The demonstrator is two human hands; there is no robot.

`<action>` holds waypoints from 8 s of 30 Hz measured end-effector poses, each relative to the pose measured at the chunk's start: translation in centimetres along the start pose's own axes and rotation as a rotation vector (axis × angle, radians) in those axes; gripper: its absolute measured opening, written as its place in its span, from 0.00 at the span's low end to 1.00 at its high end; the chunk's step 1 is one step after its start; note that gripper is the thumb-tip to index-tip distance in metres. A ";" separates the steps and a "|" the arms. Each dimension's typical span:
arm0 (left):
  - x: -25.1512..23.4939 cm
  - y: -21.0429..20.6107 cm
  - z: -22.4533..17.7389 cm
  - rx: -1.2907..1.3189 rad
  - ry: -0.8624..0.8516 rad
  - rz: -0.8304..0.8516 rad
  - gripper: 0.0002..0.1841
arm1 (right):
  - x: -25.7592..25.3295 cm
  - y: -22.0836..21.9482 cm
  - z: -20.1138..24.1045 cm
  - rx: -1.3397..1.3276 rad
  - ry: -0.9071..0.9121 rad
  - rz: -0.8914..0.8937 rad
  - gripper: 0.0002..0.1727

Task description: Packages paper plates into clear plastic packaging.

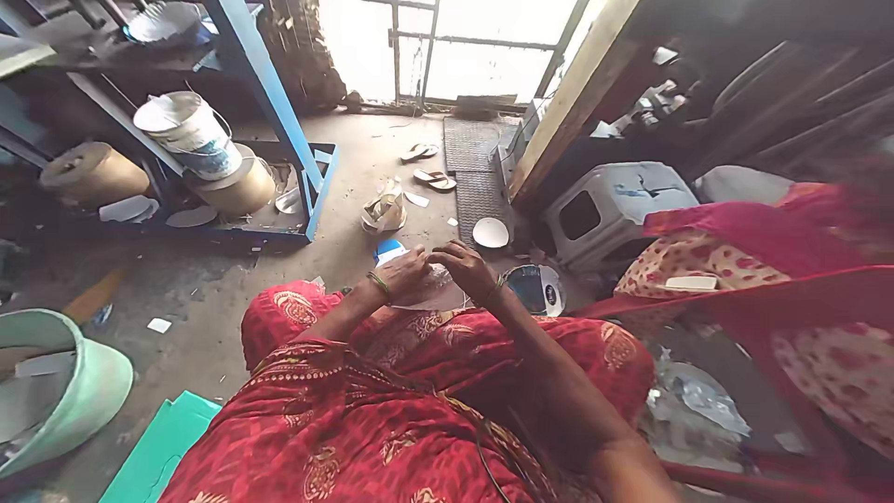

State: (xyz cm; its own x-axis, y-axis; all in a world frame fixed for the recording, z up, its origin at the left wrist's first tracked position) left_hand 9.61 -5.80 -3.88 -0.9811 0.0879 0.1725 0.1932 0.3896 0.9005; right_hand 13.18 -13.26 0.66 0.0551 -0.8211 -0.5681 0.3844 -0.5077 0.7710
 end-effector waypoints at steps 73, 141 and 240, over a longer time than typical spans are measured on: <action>3.0 -2.8 3.9 1.316 0.318 0.120 0.09 | -0.1 -2.6 -1.5 -0.273 -0.466 0.195 0.20; 7.5 7.5 -8.1 0.196 -0.094 0.220 0.14 | 1.2 8.4 9.6 -0.143 -0.090 0.158 0.13; 11.0 12.4 -7.7 -0.526 -0.113 -0.623 0.10 | -8.0 4.4 3.1 -0.609 -0.261 0.079 0.11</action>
State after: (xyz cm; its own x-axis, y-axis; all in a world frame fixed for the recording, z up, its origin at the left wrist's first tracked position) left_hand 1.11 -7.07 12.30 -0.8939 0.0997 -0.4370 -0.4450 -0.0807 0.8919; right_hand 11.57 -9.69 9.50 -0.0910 -0.9247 -0.3696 0.8446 -0.2683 0.4634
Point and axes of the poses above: each hand's wrist, its own x-axis away from the middle knuckle, its own y-axis out of the back of the hand, z = x × y, the point moved 10 cm from there along -x, towards the middle knuckle, and after that the axes turned 10 degrees about z, right-handed, at the moved point
